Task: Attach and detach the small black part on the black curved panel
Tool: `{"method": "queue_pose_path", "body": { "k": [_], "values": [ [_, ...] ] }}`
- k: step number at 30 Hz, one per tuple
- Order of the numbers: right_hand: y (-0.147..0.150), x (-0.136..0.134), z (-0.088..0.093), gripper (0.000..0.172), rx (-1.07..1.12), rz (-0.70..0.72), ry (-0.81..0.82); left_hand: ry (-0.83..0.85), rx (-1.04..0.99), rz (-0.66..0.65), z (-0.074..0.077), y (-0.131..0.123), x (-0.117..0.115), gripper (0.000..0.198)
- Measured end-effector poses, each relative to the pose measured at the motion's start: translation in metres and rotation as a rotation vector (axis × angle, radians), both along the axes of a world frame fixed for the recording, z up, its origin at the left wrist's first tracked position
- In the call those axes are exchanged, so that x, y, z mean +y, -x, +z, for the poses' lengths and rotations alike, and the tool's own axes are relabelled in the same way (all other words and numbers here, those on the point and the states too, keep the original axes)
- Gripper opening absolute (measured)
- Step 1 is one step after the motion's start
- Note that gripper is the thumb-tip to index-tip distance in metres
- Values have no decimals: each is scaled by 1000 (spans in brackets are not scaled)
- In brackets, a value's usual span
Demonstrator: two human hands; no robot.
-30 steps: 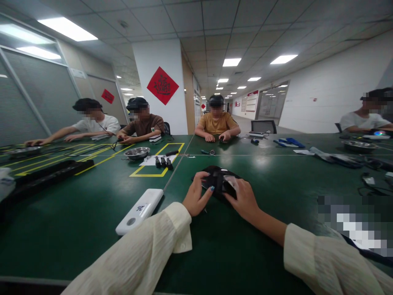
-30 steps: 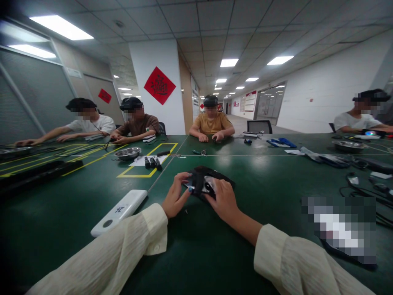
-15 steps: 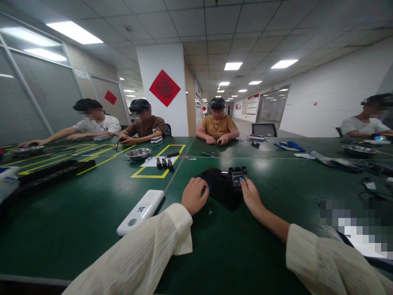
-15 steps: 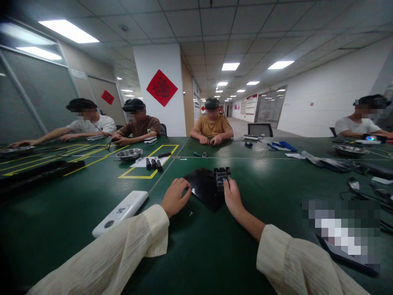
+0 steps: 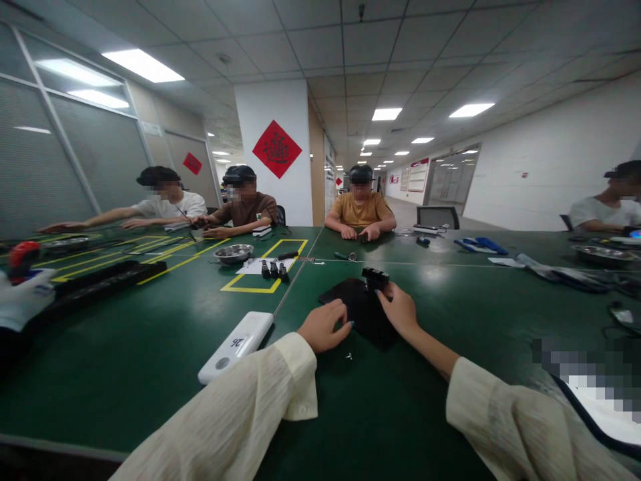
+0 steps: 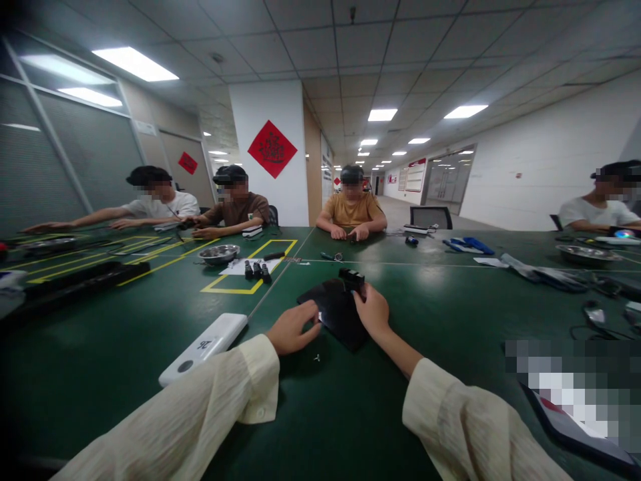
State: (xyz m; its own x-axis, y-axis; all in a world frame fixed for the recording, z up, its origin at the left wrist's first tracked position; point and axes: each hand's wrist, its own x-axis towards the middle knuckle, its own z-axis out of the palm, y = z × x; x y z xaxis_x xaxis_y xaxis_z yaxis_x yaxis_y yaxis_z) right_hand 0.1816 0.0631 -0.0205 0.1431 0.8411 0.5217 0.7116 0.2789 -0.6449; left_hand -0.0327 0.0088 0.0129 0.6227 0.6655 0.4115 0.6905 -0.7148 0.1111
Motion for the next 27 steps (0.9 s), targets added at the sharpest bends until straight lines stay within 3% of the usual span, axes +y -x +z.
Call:
{"method": "queue_pose_path", "body": {
  "k": [2,4,8,13,18,27],
  "values": [
    [-1,-1,2,26,-81,-20,38,4,163,-194,3,3,1,23],
    [-2,-1,5,27,-156,-46,60,-4,272,-266,4,3,2,33],
    [5,3,11,27,-288,-119,75,-32,404,-269,-1,-2,0,45],
    [15,5,14,29,-368,-161,98,-93,450,-275,-2,-7,-8,33],
    [17,6,11,30,-471,-146,94,-121,414,-238,-3,-7,-7,24],
    [19,8,21,25,-597,-131,153,-155,338,-168,-3,-5,-4,38]
  ]
}}
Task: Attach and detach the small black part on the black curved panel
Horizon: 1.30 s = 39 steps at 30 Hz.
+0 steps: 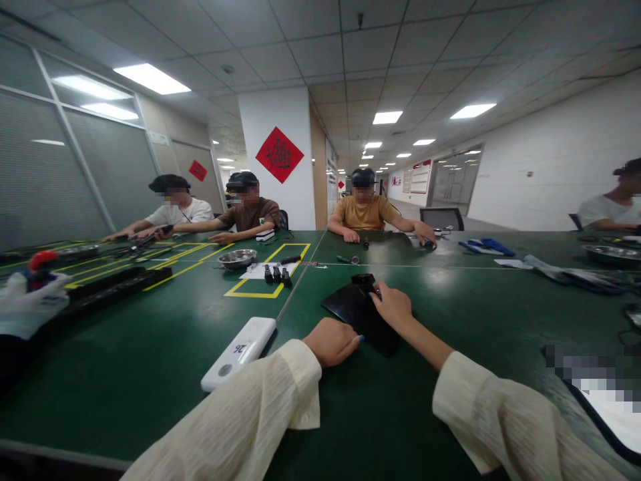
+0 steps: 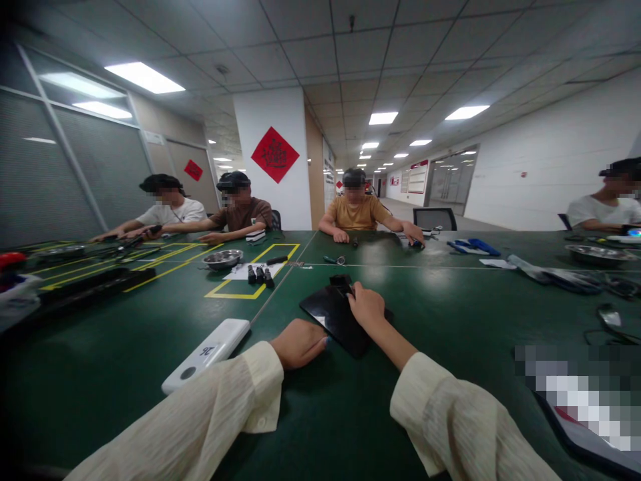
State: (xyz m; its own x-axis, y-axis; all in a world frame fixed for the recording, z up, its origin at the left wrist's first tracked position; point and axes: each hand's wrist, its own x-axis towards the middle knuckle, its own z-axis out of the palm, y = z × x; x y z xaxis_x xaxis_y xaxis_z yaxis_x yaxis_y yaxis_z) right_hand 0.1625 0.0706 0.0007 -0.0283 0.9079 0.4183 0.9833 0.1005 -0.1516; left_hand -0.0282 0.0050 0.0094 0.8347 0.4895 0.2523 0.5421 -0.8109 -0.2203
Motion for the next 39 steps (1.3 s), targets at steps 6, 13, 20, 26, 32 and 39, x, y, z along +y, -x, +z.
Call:
{"method": "queue_pose_path", "body": {
  "k": [6,13,20,26,32,39],
  "values": [
    [0,-3,-2,29,36,-13,34,-8,-21,-33,-1,-2,-2,32],
    [-3,-1,-8,33,149,-85,58,-148,-146,-125,0,0,-4,14],
    [-1,-2,-8,33,135,-90,74,-133,-117,-150,1,-3,-6,27],
    [-3,-4,-7,31,75,-14,29,-77,-58,-143,-1,-3,-6,33],
    [-5,-5,-6,33,87,27,23,-46,-61,-149,-3,-4,-6,33],
    [-7,0,-13,69,313,172,-87,-40,-18,-137,-3,-6,-6,32]
  ]
}}
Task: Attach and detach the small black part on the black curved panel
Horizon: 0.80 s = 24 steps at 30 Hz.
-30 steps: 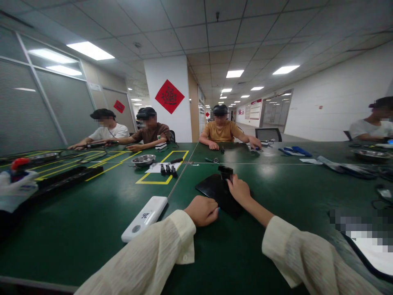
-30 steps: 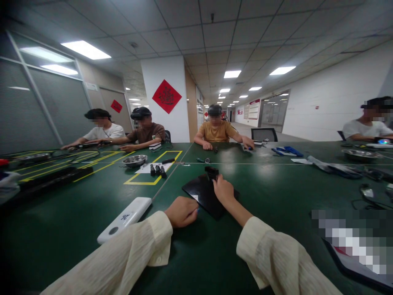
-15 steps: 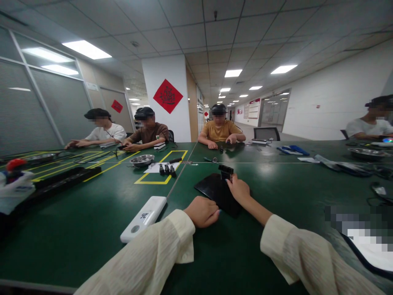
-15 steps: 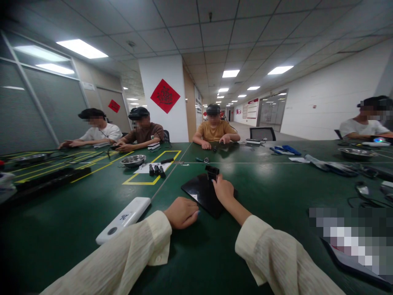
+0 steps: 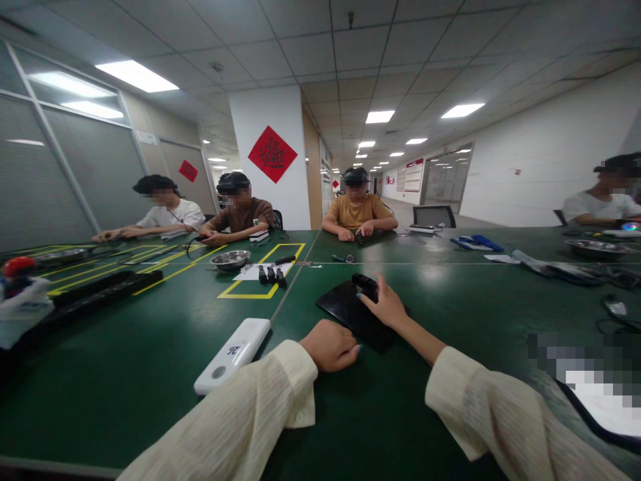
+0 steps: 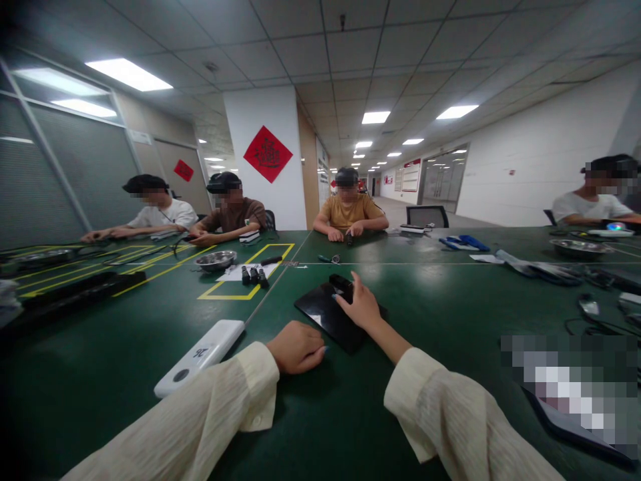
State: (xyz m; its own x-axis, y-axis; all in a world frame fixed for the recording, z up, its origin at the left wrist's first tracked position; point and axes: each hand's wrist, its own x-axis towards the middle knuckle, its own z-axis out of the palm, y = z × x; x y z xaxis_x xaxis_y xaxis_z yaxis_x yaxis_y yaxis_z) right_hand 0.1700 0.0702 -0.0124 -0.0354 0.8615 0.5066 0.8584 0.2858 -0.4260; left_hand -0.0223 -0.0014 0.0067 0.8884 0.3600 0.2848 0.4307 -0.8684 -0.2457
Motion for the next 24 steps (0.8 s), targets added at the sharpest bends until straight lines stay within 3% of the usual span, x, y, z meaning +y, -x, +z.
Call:
{"method": "queue_pose_path", "body": {
  "k": [3,5,10,14,17,20,24],
  "values": [
    [-3,2,-1,57,44,144,-82,4,-5,-1,0,0,1,33],
    [-4,2,2,44,38,173,-50,10,-9,-5,0,0,1,34],
    [-5,0,19,33,-60,82,57,-2,-34,-22,1,1,-1,33],
    [-6,0,33,30,-85,29,70,-105,-173,-20,3,3,-2,34],
    [-13,2,40,26,106,38,114,-142,-329,-49,4,8,0,33],
    [-22,6,47,23,375,73,259,-156,-464,-62,4,11,2,31],
    [-33,6,48,25,518,63,420,-130,-584,81,4,9,1,27]
  ]
}}
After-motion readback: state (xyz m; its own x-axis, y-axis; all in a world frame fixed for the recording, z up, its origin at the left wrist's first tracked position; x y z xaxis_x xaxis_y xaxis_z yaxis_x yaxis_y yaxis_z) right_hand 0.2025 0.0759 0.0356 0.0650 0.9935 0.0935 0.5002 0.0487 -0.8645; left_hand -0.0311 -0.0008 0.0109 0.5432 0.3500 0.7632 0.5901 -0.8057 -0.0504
